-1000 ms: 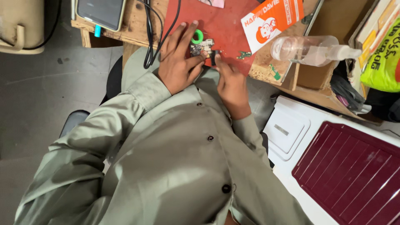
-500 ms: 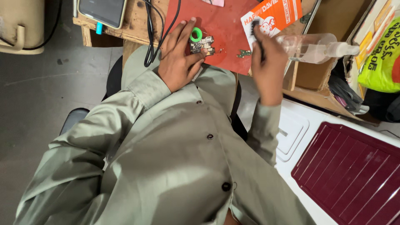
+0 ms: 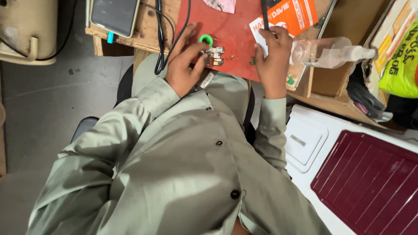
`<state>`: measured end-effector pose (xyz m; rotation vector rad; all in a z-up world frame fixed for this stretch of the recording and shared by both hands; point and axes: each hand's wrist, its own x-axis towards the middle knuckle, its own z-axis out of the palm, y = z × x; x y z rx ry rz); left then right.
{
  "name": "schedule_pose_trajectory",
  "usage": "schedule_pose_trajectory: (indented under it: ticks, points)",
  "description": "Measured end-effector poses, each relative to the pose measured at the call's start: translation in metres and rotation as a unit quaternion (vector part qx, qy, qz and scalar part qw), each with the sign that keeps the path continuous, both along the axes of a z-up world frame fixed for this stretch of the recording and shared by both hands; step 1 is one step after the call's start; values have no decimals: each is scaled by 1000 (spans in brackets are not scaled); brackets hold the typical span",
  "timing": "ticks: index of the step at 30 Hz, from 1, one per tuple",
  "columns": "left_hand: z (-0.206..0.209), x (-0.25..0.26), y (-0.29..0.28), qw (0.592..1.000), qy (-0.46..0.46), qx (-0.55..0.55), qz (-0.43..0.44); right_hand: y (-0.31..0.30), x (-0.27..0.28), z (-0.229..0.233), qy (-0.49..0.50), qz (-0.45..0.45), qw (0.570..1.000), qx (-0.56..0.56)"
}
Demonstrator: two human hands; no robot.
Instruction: The person sits with a small circuit board on their lap, sprays it with a liquid from a bottle, and uses a blue-handled screwdriver to scrape and clean the board's surface. They also use a small brush to sweep debris off the board.
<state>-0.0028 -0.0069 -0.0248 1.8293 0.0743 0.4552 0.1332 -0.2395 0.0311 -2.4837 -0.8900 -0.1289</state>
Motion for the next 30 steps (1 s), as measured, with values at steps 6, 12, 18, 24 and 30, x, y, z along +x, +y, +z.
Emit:
schedule_pose_trajectory:
  ticks: [6, 12, 18, 24, 30]
  points:
    - [16, 6, -3, 996, 21, 73, 37, -6, 2, -10, -5, -17, 1000, -2]
    - [19, 12, -14, 991, 23, 104, 82, 6, 8, -13, -45, -29, 998, 12]
    - [13, 10, -12, 995, -1, 30, 99, 15, 11, -5, -60, -42, 995, 73]
    - [35, 8, -9, 996, 17, -25, 86, 46, 22, 22, -51, -32, 989, 139]
    - [49, -9, -27, 1000, -26, -11, 2, 80, 47, 20, -95, -1, 993, 70]
